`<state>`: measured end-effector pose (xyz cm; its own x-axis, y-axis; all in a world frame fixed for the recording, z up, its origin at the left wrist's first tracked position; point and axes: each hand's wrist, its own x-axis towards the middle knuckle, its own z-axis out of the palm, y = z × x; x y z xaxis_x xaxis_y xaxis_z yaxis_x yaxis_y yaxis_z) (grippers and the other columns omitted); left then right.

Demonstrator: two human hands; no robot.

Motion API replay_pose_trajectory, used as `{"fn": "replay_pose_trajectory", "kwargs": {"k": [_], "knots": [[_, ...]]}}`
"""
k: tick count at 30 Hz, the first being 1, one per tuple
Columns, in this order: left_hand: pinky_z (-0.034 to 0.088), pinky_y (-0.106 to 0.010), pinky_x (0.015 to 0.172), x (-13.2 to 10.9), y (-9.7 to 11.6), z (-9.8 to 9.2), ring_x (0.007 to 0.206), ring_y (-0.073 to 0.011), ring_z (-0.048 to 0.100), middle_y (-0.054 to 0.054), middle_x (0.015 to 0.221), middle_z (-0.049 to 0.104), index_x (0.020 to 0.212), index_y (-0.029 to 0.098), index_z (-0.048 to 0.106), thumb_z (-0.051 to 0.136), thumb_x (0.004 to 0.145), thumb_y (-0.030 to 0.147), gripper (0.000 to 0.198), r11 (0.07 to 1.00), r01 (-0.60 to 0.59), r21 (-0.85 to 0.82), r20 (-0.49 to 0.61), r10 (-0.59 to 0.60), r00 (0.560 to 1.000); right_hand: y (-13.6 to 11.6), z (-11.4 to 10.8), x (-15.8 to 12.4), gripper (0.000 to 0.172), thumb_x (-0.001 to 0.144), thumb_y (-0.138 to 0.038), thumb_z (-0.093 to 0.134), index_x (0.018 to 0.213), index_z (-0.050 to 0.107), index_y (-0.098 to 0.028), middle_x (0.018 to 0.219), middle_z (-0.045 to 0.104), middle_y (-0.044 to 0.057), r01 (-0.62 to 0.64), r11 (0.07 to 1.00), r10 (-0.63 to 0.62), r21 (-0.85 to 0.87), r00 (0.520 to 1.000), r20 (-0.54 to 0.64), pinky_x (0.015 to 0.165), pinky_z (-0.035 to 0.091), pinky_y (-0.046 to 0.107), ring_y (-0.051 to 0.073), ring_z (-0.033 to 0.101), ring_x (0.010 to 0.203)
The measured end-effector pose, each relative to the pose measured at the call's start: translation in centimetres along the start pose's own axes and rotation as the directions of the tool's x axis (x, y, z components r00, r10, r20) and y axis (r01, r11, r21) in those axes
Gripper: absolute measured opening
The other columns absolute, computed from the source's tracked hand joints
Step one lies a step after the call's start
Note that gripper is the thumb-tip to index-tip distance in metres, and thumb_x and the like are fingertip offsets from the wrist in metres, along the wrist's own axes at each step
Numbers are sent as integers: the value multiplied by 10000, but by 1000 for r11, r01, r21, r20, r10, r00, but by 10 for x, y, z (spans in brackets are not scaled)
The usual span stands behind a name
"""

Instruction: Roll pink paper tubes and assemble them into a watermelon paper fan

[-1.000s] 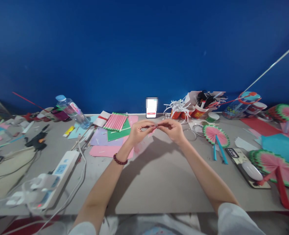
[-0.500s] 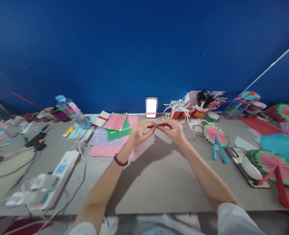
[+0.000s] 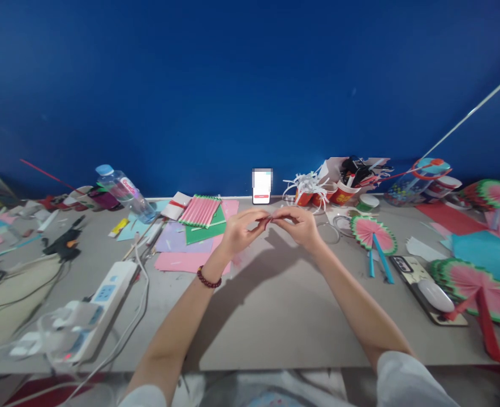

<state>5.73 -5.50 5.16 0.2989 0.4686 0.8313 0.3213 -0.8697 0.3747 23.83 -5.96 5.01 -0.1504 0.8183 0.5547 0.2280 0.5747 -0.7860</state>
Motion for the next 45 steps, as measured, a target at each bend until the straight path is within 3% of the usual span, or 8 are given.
{"fn": "replay_pose_trajectory", "kwargs": {"k": [11,24,35,41,45], "knots": [[539,-252,696,1,3,-3,791,-146,673,-58,852,721,897,198,691,569,844,178,135,984,118,-133,132,-100,986,6,-6,2,212,690,-387,737,723,674,-187,724,692,41,-100,989,92,112,993,75,693,526,318,175,645,698],[543,-254,647,0,6,-1,718,-154,675,-58,796,730,851,192,724,591,827,226,140,973,193,-130,65,-185,981,6,0,0,198,687,-382,735,727,695,-193,730,706,46,-124,986,123,109,992,15,697,537,336,189,655,702],[556,-290,711,0,7,-2,800,-176,684,-74,881,734,878,196,727,565,841,241,172,945,266,-189,99,-251,963,4,0,0,97,718,-284,714,741,696,-191,754,712,41,-69,994,68,86,998,6,707,538,314,173,659,715],[562,-300,727,0,5,3,795,-189,681,-95,931,725,954,181,705,727,708,340,294,901,369,-229,157,-340,927,8,-1,1,162,721,-333,703,751,684,-175,763,697,48,-116,991,118,71,993,-11,719,523,314,172,643,732],[566,-312,729,-2,0,10,773,-191,689,-84,874,735,865,168,721,690,742,339,212,798,508,-323,120,-498,859,15,2,1,226,680,-373,732,746,672,-165,728,675,36,-229,961,231,156,973,5,656,513,300,152,618,664]]}}
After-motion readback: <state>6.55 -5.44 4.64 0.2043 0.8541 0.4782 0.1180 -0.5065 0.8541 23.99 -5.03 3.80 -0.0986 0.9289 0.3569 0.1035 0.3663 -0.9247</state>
